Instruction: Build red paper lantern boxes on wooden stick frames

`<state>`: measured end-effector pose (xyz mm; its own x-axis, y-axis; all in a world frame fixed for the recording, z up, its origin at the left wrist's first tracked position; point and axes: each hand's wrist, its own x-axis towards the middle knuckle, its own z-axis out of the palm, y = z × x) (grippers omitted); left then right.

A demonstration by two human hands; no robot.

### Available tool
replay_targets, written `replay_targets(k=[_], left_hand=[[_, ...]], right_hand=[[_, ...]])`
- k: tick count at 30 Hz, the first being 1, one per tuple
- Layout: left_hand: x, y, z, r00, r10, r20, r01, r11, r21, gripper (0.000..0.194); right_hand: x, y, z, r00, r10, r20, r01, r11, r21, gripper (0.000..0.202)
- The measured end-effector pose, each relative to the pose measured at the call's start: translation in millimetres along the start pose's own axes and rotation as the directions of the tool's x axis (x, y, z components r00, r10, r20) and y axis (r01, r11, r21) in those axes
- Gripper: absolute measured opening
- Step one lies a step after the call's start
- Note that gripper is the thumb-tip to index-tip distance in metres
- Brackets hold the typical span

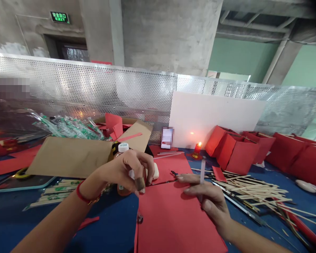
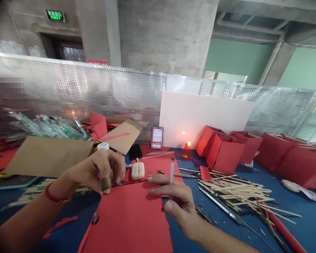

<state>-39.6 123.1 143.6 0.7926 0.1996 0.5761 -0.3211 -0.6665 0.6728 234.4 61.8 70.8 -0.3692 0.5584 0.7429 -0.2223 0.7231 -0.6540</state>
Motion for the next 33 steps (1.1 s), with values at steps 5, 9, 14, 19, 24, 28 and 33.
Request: replay_targets(k=[5, 9, 14, 19, 24, 28, 33], left_hand=[[4, -6, 3.4, 1.0, 0.016, 0.0, -0.016, 0.998, -0.059, 0.032], [4, -11, 6.6, 1.0, 0.024, -0.016, -0.026, 0.996, -0.089, 0.029], [1, -13, 5.1, 1.0, -0.012, 0.002, 0.012, 0.995, -0.096, 0.024], [-2, -12, 3.5, 0.999, -0.049, 0.014, 0.05, 0.995, -0.083, 0.015], [-1, -7, 4.4, 0.998, -0.066, 0.003, 0.066, 0.996, -0.065, 0.012], [-1, -8, 7.7, 0.998, -0.054, -0.039, 0.051, 0.996, -0.078, 0.011], [1, -5, 12.8, 0.996, -0.074, -0.055, 0.071, 0.996, -0.057, 0.016]], right_hand=[[-6, 6, 4, 0.998, 0.013, -0.057, -0.011, 0.999, 0.036, 0.031], [-9, 9, 7, 0.995, 0.046, -0.085, -0.036, 0.993, 0.116, 0.033], [-7, 11, 4, 0.997, 0.042, -0.065, -0.033, 0.991, 0.126, 0.032], [-8, 12, 1, 0.995, 0.087, -0.058, -0.075, 0.98, 0.183, 0.031], [-9, 15, -1, 0.994, 0.101, -0.04, -0.09, 0.974, 0.207, 0.032], [-8, 16, -3, 0.992, 0.12, -0.041, -0.108, 0.969, 0.222, 0.032], [-7, 14, -5, 0.994, 0.099, -0.043, -0.088, 0.974, 0.207, 0.033]])
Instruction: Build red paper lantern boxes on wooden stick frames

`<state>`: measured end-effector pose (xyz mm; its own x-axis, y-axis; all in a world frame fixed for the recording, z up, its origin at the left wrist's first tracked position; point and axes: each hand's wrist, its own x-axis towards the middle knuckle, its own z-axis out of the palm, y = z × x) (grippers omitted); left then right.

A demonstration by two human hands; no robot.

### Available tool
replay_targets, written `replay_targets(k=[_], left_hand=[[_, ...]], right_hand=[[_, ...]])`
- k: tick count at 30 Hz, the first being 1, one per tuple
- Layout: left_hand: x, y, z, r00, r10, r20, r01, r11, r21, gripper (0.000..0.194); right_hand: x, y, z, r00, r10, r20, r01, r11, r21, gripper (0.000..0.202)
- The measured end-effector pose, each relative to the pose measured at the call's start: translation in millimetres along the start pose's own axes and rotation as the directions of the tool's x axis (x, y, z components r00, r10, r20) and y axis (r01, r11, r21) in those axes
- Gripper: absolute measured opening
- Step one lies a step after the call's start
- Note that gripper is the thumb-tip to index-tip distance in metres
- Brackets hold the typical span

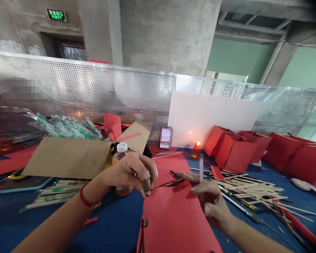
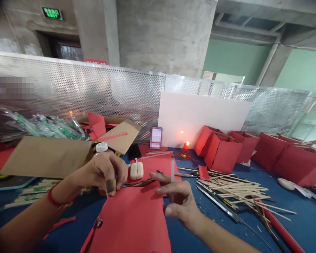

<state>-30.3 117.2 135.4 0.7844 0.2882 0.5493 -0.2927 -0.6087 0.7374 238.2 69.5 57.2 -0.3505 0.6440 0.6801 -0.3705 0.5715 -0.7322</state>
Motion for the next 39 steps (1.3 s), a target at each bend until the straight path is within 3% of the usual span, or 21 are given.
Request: replay_targets(k=[4, 8, 14, 18, 21, 24, 27, 29, 32, 39], left_hand=[[2, 4, 3.0, 1.0, -0.016, -0.011, 0.016, 0.999, 0.033, 0.02], [1, 0, 3.3, 0.999, 0.008, -0.04, -0.006, 0.999, 0.051, 0.021], [1, -3, 2.8, 0.997, 0.046, -0.058, -0.04, 0.995, 0.091, 0.014], [3, 4, 6.6, 0.999, 0.027, -0.028, -0.023, 0.991, 0.13, 0.022], [4, 6, 8.5, 0.999, 0.025, -0.03, -0.02, 0.987, 0.159, 0.025], [3, 4, 8.7, 0.998, 0.042, -0.046, -0.032, 0.981, 0.189, 0.025], [4, 6, 9.1, 0.997, 0.058, -0.058, -0.043, 0.972, 0.23, 0.025], [5, 9, 9.7, 0.997, 0.062, -0.054, -0.046, 0.963, 0.265, 0.029], [6, 15, 9.4, 0.996, 0.068, -0.049, -0.048, 0.939, 0.341, 0.031], [6, 22, 11.3, 0.992, 0.061, -0.109, 0.014, 0.813, 0.582, 0.009]], right_hand=[[0, -5, -4, 1.0, -0.017, -0.02, 0.017, 1.0, 0.0, 0.032], [3, -5, -18, 0.991, -0.048, -0.125, 0.045, 0.999, -0.025, 0.027], [6, -12, -43, 0.952, -0.1, -0.291, 0.03, 0.971, -0.236, 0.018], [6, -50, -28, 0.972, -0.181, -0.152, 0.101, 0.899, -0.426, 0.021], [10, -87, 0, 0.997, -0.046, 0.066, 0.075, 0.831, -0.551, 0.017], [17, -108, 25, 0.973, 0.021, 0.231, 0.118, 0.811, -0.573, 0.036], [18, -104, 35, 0.926, 0.04, 0.376, 0.226, 0.738, -0.636, 0.04], [16, -94, 33, 0.91, 0.045, 0.411, 0.29, 0.639, -0.712, 0.031], [15, -80, 22, 0.922, -0.067, 0.381, 0.358, 0.524, -0.773, 0.019], [40, -71, -22, 0.909, -0.044, 0.415, 0.378, 0.506, -0.775, 0.026]])
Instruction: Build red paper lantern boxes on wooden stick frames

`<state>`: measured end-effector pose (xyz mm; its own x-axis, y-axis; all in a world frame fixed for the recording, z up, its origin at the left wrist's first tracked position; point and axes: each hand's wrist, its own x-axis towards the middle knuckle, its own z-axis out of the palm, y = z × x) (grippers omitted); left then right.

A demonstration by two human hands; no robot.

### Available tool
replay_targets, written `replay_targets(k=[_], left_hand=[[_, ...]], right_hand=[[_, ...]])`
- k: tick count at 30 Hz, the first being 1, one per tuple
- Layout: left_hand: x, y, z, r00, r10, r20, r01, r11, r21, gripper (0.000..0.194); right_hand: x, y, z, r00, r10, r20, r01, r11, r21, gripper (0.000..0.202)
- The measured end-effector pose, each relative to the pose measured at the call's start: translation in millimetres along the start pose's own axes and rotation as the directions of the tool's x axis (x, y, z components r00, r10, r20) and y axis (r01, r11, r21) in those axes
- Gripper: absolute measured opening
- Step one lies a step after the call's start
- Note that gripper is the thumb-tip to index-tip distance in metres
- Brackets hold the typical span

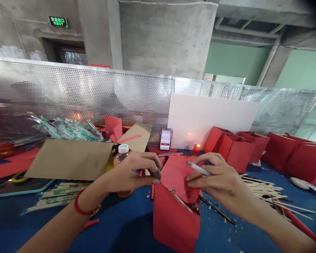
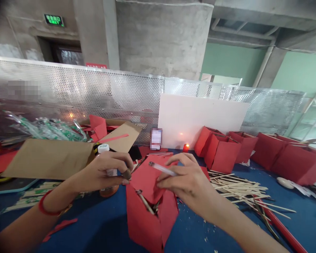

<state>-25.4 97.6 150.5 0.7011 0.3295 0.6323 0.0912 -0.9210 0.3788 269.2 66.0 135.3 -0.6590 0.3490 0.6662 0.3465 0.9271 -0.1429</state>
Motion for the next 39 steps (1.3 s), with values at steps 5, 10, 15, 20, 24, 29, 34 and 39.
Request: replay_targets(k=[5, 10, 15, 20, 24, 29, 34, 39], left_hand=[[0, 5, 10.9, 0.998, -0.038, -0.059, 0.044, 0.992, 0.119, 0.007], [-2, 3, 17.9, 0.999, 0.014, -0.051, -0.007, 0.992, 0.128, 0.008], [-1, 6, 20.2, 0.98, 0.2, -0.021, -0.191, 0.958, 0.212, 0.005], [1, 8, 20.6, 0.962, 0.271, -0.032, -0.249, 0.919, 0.306, 0.008], [2, 7, 21.1, 0.969, 0.241, -0.052, -0.222, 0.944, 0.243, 0.009], [0, 7, 20.0, 0.979, 0.197, -0.048, -0.186, 0.965, 0.184, 0.008], [0, 4, 15.5, 0.981, 0.186, -0.044, -0.18, 0.977, 0.118, 0.013], [2, 10, 15.3, 0.963, 0.265, -0.037, -0.253, 0.946, 0.201, 0.016]], right_hand=[[0, 23, -7, 0.997, 0.023, -0.077, -0.022, 1.0, 0.004, 0.033], [-17, -5, -13, 0.985, 0.132, -0.108, -0.132, 0.991, 0.005, 0.04], [-31, -44, -16, 0.962, 0.264, -0.067, -0.264, 0.964, 0.005, 0.036], [-24, -54, -16, 0.96, 0.261, -0.1, -0.271, 0.958, -0.096, 0.022], [-22, -57, -13, 0.947, 0.249, -0.201, -0.275, 0.954, -0.117, 0.01], [-18, -73, -4, 0.931, 0.172, -0.323, -0.258, 0.934, -0.248, 0.012], [-23, -79, 3, 0.95, 0.096, -0.296, -0.184, 0.941, -0.283, 0.013], [-33, -75, 1, 0.962, 0.04, -0.269, -0.133, 0.932, -0.336, 0.014]])
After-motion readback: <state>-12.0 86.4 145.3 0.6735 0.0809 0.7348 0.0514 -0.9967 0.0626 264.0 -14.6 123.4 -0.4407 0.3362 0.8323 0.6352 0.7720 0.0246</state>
